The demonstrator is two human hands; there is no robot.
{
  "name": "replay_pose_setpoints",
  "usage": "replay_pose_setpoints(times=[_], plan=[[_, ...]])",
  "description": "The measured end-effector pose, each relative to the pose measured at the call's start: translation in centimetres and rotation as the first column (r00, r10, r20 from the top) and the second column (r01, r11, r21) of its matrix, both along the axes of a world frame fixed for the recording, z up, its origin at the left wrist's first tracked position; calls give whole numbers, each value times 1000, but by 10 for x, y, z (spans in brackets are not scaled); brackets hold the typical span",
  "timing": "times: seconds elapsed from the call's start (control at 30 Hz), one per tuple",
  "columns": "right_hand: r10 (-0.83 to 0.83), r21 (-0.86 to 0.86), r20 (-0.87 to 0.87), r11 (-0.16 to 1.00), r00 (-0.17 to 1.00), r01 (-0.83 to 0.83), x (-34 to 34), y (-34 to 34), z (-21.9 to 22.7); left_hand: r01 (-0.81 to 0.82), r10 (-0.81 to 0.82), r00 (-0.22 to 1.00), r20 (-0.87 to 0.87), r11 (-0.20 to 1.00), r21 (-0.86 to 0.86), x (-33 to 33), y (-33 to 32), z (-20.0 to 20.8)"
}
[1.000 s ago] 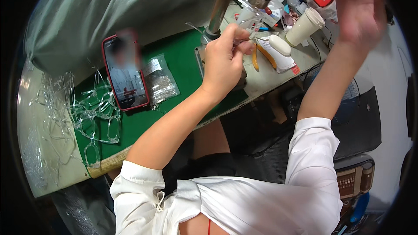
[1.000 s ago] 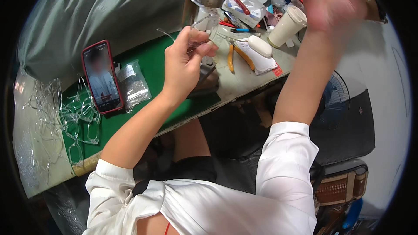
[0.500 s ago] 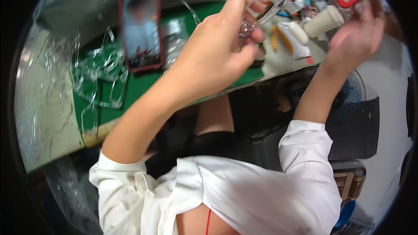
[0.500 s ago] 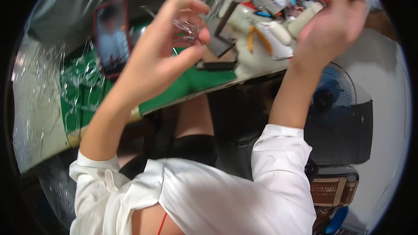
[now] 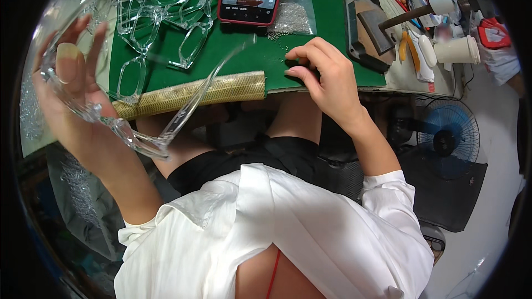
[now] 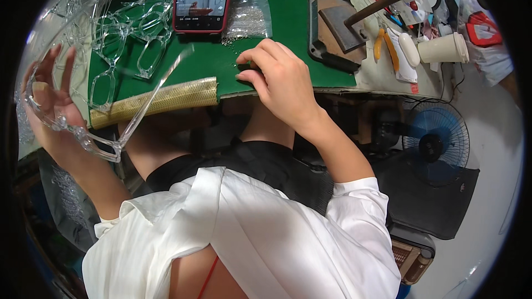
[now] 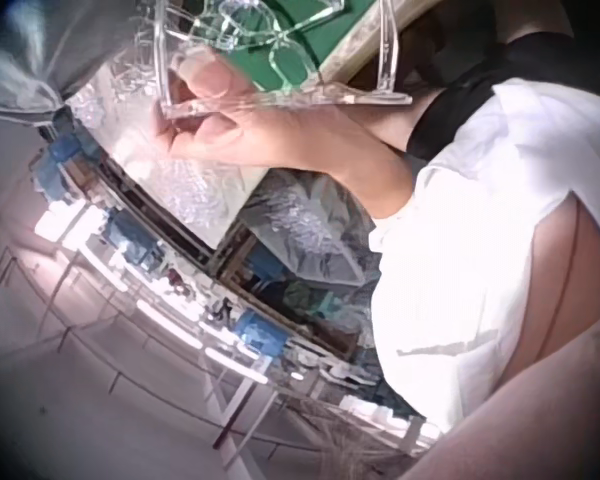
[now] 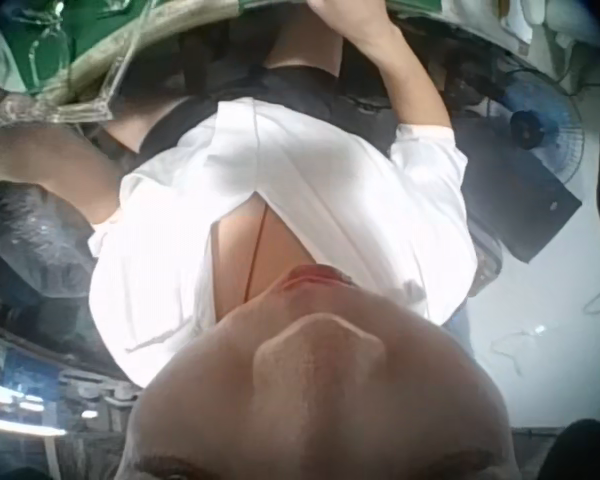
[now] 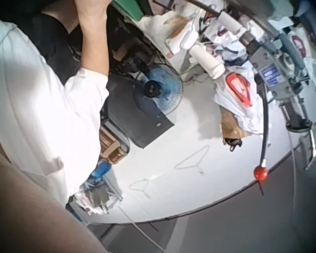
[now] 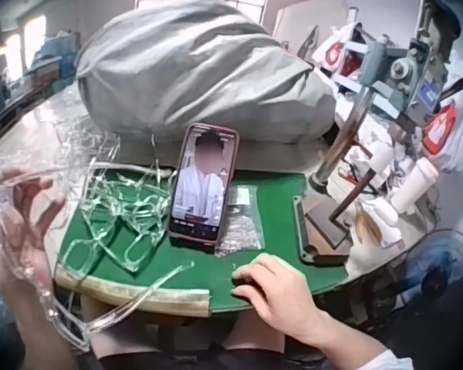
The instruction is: The person repeatedly picks up clear eyeglass frames from a green work surface, inserts small metal components into the hinge area, and uses pliers to secure them. The person handles multiple frames one at a time, placing each completed frame back on the table.
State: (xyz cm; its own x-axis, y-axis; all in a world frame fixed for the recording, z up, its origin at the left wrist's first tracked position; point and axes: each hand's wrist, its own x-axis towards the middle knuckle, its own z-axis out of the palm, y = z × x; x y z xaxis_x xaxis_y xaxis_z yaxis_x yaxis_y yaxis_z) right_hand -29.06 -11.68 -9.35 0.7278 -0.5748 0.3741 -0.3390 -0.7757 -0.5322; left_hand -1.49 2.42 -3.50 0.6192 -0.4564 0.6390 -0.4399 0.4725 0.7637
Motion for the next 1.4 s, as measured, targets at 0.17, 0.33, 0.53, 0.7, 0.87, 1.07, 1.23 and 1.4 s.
replay_pose_setpoints(times=[0.17, 0.33, 0.53, 0.7, 0.87, 1.07, 1.23, 1.4], plan=[[-135, -5, -52, 991, 990, 134, 12, -1, -1, 695, -707, 618, -343, 696, -182, -8, 9, -4], [-201, -124, -104, 974, 974, 187, 21, -2, -2, 671, -643, 719, -264, 742, 19, -36, 13, 3], [-166, -5, -14, 986, 986, 166, 11, -10, -4, 649, -609, 761, -226, 723, 236, -48, 16, 26], [-21, 147, -44, 989, 999, 28, 4, -14, 5, 587, -507, 802, -317, 767, 259, -58, 16, 20], [-63, 131, -33, 989, 997, 67, -1, -12, 5, 482, -415, 874, -252, 802, 353, -75, 14, 18], [-63, -82, -33, 995, 997, 60, -1, 4, 0, 511, -437, 856, -276, 796, 325, -76, 10, 15], [-39, -141, -50, 989, 998, 31, -8, -1, -2, 497, -431, 865, -256, 805, 323, -73, 11, 10], [-132, 51, -26, 990, 991, 133, -7, -2, 4, 373, -321, 925, -203, 868, 327, -76, 11, 8]])
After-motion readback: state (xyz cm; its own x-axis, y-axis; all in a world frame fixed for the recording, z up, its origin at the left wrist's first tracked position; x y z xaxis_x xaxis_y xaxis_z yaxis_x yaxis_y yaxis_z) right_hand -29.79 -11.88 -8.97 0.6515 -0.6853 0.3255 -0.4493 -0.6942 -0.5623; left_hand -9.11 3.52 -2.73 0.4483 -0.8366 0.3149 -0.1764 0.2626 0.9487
